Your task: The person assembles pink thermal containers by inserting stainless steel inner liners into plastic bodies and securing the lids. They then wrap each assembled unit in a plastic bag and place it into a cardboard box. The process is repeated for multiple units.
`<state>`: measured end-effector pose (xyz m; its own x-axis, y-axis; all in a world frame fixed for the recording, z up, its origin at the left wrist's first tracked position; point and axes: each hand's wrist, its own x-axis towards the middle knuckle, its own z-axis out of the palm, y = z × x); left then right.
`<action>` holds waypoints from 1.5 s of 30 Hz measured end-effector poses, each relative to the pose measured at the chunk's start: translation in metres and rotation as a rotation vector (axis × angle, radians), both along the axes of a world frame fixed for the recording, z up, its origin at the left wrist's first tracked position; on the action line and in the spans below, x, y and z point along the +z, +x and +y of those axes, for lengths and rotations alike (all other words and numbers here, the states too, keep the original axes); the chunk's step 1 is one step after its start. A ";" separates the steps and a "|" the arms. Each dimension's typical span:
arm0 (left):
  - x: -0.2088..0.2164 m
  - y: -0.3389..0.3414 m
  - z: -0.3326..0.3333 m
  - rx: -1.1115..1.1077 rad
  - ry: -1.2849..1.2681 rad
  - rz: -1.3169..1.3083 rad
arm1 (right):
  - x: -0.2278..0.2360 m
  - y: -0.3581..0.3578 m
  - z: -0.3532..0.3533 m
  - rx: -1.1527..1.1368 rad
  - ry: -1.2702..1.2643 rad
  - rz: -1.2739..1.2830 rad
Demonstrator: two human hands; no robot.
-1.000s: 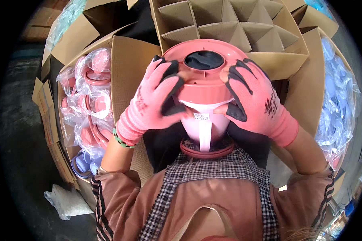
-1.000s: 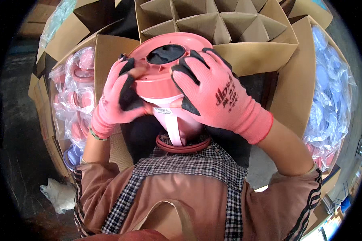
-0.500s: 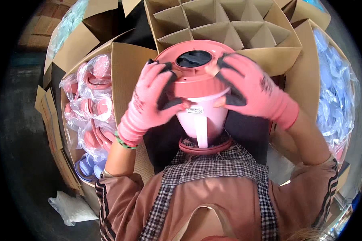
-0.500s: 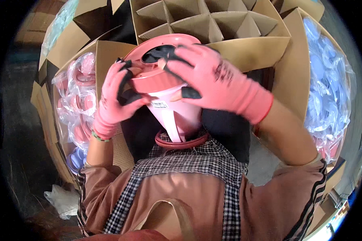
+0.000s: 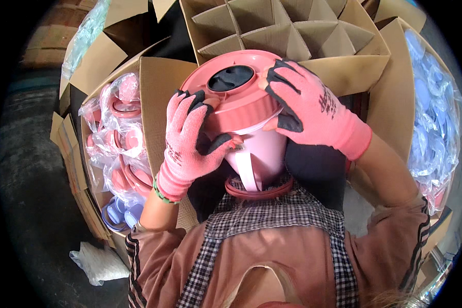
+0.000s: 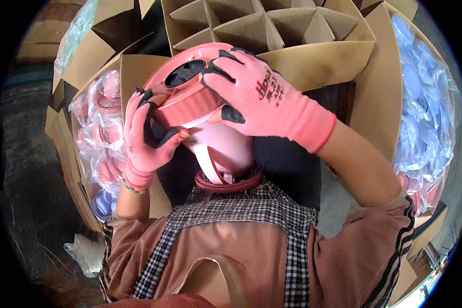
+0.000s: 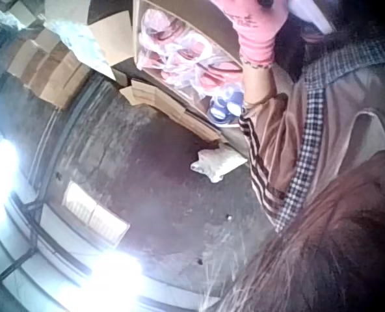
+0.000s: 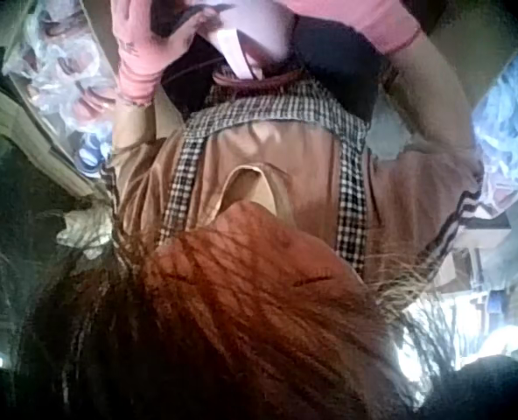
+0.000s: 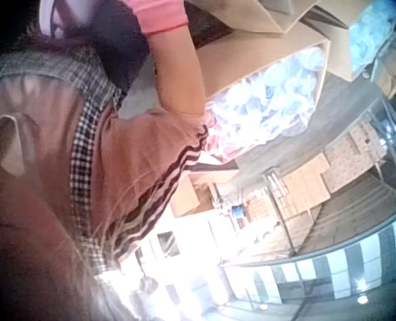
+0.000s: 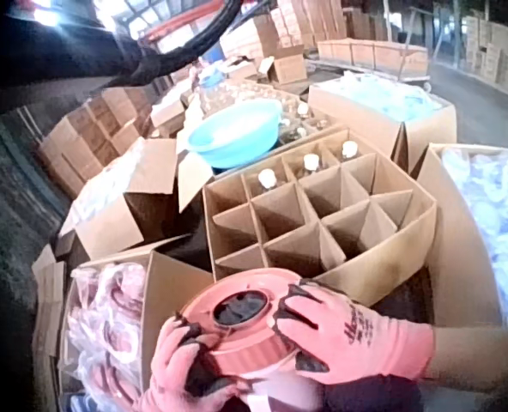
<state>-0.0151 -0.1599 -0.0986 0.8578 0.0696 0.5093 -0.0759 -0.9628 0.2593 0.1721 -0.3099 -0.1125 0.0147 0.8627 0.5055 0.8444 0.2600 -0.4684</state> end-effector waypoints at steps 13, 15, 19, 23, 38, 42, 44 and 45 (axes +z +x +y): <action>0.022 0.005 -0.003 -0.018 -0.050 0.181 | 0.017 -0.001 -0.003 -0.090 0.043 0.174; 0.026 -0.004 0.000 -0.096 -0.229 0.135 | 0.011 0.023 0.010 -0.058 -0.071 0.714; 0.023 0.009 -0.021 -0.076 -0.480 -0.030 | -0.043 0.061 0.056 0.046 -0.022 1.654; -0.001 0.023 -0.012 0.223 -0.816 -0.204 | -0.026 0.012 0.051 -0.066 -0.151 1.891; -0.005 0.057 0.077 0.185 -1.521 0.852 | 0.002 0.061 0.102 0.052 -0.962 1.522; -0.036 0.049 0.073 0.250 -1.902 0.578 | -0.020 0.054 0.108 0.134 -0.984 1.458; -0.038 0.044 0.071 0.188 -1.894 0.485 | -0.025 0.059 0.110 0.198 -0.886 1.196; -0.035 0.042 0.068 0.145 -1.853 0.463 | -0.028 0.061 0.108 0.211 -0.834 1.072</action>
<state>0.0268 -0.0922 -0.1336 0.8233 0.2510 -0.5091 0.3341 0.5109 0.7921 0.2331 -0.2019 -0.1405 -0.1025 0.9368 -0.3345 -0.0466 -0.3405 -0.9391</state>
